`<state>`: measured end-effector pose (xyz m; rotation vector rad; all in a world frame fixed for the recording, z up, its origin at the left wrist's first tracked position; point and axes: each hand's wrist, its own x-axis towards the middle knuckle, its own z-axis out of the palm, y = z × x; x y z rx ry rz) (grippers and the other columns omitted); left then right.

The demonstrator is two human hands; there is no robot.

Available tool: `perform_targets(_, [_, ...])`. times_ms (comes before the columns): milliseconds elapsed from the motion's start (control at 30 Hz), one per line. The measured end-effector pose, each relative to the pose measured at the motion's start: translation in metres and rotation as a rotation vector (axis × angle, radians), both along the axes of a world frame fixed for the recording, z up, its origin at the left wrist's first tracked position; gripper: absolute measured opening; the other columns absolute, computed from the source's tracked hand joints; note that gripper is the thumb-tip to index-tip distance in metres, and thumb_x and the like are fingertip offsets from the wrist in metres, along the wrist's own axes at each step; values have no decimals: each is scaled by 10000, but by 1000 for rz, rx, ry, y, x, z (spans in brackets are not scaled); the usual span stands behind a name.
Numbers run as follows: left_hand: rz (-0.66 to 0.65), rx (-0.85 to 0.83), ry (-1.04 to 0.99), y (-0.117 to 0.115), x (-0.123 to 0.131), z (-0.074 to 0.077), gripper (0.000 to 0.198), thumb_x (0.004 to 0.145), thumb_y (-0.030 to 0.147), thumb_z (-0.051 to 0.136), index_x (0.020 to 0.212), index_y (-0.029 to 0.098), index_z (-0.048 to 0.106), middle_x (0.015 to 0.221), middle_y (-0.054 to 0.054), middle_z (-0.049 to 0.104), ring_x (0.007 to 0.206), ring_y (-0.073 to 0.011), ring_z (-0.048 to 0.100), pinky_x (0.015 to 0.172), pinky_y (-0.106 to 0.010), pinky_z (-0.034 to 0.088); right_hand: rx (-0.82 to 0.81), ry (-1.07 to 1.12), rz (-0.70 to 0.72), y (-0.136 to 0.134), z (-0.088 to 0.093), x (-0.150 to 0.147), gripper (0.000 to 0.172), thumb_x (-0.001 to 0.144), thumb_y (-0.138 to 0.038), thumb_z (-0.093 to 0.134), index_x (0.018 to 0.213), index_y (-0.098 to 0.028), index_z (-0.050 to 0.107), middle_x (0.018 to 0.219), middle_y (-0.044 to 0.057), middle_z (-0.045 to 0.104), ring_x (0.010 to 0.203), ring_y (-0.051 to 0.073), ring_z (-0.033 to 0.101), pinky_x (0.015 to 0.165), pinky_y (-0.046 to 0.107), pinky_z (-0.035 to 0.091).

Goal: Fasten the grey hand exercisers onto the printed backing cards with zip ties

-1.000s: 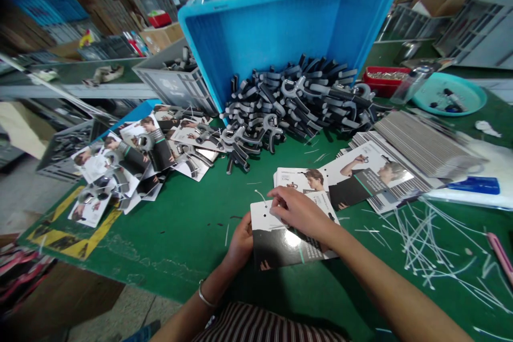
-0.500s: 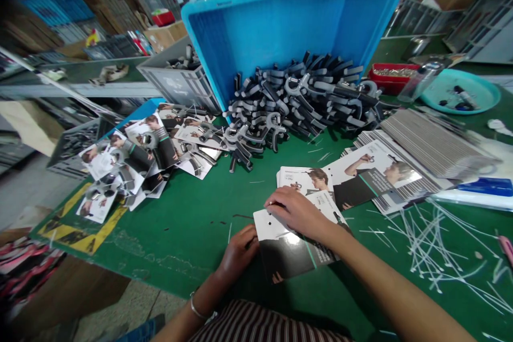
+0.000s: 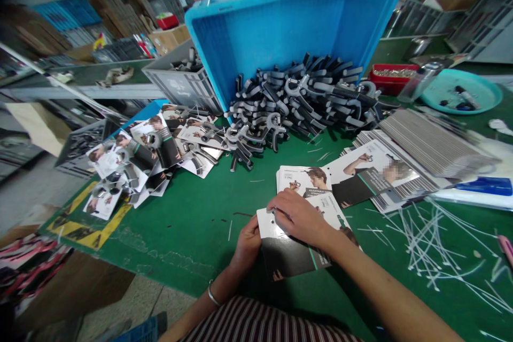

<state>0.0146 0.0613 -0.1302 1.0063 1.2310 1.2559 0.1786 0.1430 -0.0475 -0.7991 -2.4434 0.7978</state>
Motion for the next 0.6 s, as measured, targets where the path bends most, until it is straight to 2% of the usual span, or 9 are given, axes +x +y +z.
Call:
perform_targets(100, [-22,15,-21,-1,-3,1,147,794,243,645,903,190,727,934,-48,651,943,-201,586,904,-312,456,-8,-35,-4,-5,3,7,192,898,-80,472,955,-172,630,912,67,627,925,208,543,869,364,429])
perform_targets(300, [-54,-35,-77,-7,-4,2,116,791,275,675,848,181,715,930,-44,641,915,-185,582,890,-303,455,-84,-9,7,-8,12,12,198,876,-56,465,946,-177,605,915,61,617,929,201,541,875,362,442])
perform_targets(400, [-51,-68,-112,-13,-4,13,136,802,284,676,891,188,714,970,-51,649,954,-196,583,924,-324,453,-113,81,19,-11,15,14,197,902,-79,442,952,-186,601,930,63,616,945,200,549,884,370,440])
perform_targets(533, [1,44,-58,-14,-5,35,96,820,266,668,858,200,725,967,-52,644,972,-201,585,926,-318,458,-117,269,-4,-13,13,16,200,941,-136,414,959,-204,600,953,63,619,952,199,570,910,405,434])
perform_targets(600, [-12,80,2,-10,-5,42,110,825,256,661,885,208,740,987,-58,646,968,-204,593,897,-306,472,-106,296,-30,-14,11,15,192,947,-145,419,960,-210,599,953,60,617,956,199,573,948,436,413])
